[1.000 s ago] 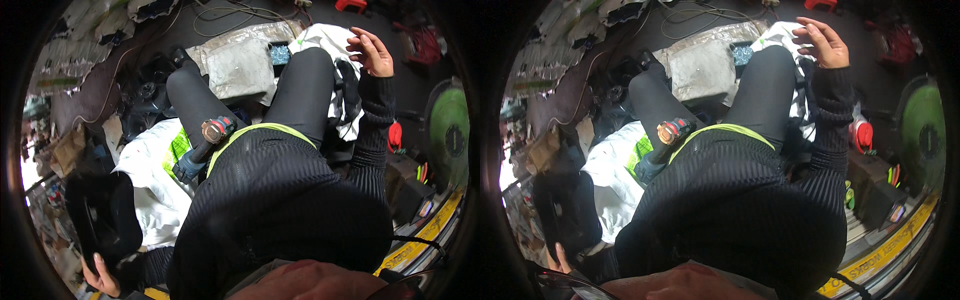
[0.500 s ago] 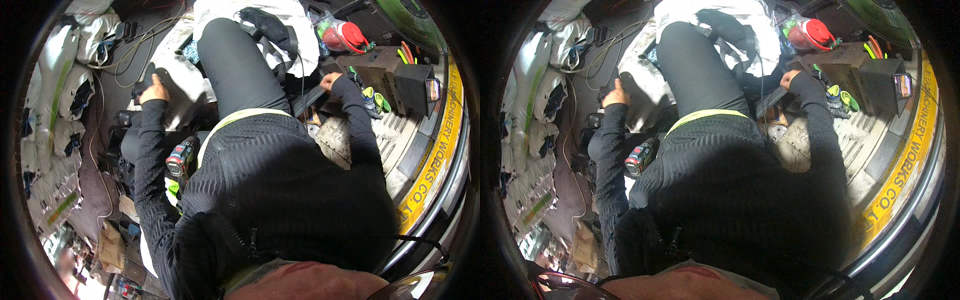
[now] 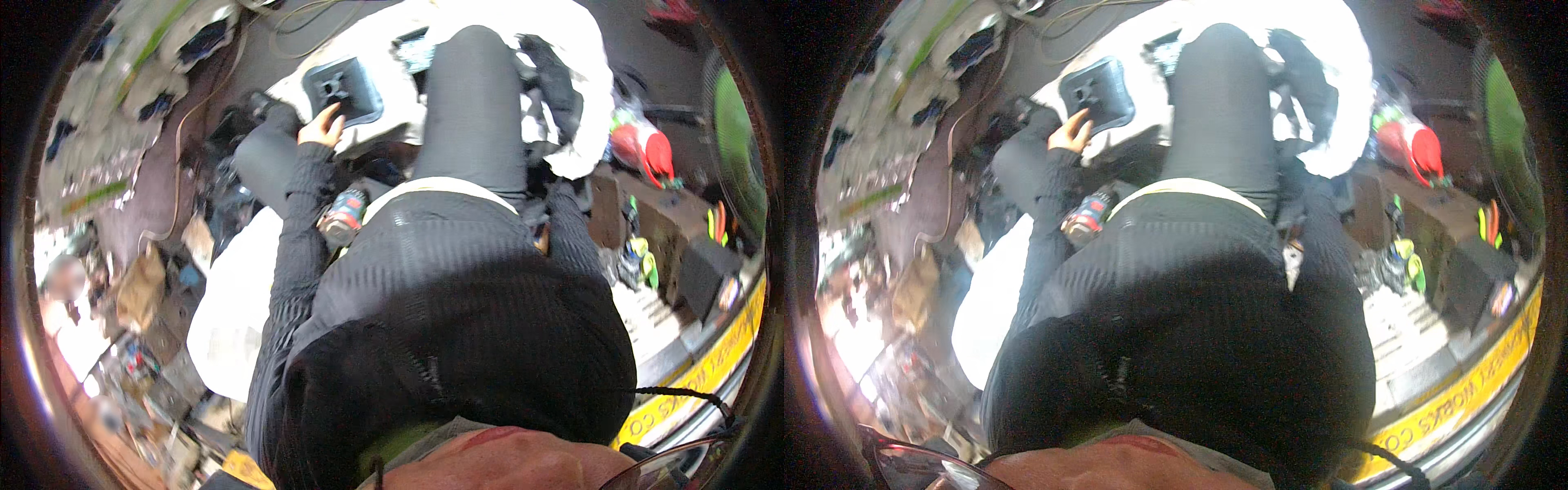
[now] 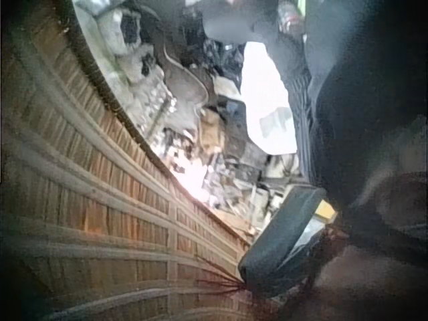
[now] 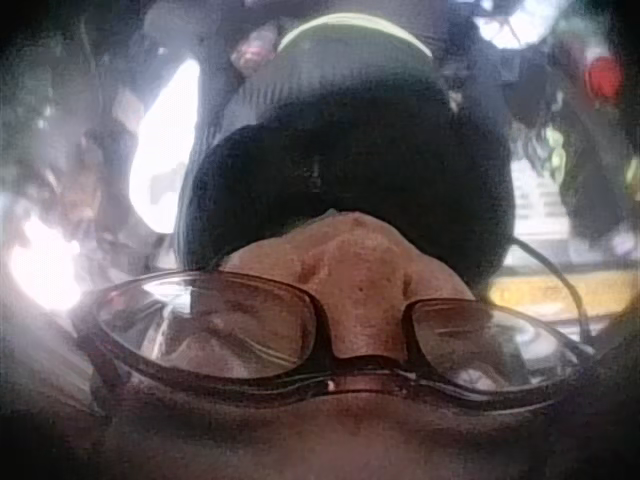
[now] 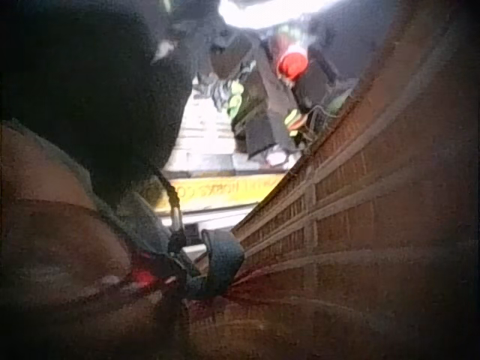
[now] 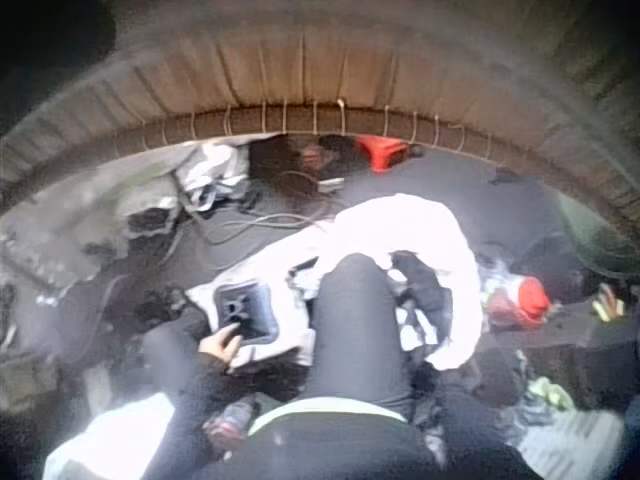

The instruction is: The person removes their glasses and then sits on the floor to work on a mechanical part. They use a cordless drill to fasten screws into the part, repeatedly picking up screws and operating the drill.

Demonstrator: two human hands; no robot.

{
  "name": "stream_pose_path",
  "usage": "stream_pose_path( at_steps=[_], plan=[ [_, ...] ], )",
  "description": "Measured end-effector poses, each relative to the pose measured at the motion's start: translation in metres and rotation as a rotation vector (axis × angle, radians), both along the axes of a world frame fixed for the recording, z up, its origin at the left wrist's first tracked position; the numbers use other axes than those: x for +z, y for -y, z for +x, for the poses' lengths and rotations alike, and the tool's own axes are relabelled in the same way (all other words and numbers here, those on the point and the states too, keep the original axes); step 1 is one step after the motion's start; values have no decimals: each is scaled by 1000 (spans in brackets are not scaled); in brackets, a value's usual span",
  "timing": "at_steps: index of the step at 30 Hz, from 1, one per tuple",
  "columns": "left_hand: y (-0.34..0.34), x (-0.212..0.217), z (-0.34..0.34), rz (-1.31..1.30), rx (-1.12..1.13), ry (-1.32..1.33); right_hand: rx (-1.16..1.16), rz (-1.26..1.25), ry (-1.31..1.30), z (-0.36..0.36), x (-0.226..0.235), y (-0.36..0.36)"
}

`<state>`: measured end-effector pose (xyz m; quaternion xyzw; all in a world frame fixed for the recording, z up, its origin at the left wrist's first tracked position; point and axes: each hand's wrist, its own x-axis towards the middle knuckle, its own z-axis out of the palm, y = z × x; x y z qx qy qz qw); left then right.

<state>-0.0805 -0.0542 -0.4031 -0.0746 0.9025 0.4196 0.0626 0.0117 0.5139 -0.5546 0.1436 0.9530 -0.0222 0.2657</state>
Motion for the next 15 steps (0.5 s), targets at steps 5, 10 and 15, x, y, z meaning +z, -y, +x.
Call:
stream_pose_path(
  at_steps=[5,10,15],
  plan=[
    [20,20,10,-29,220,-85,-16,19,-30,6,11,-3],
    [10,26,8,-86,179,-114,-25,14,-55,10,23,-10],
    [21,16,17,-126,175,-161,-28,-7,-61,6,25,-12]
  ],
)
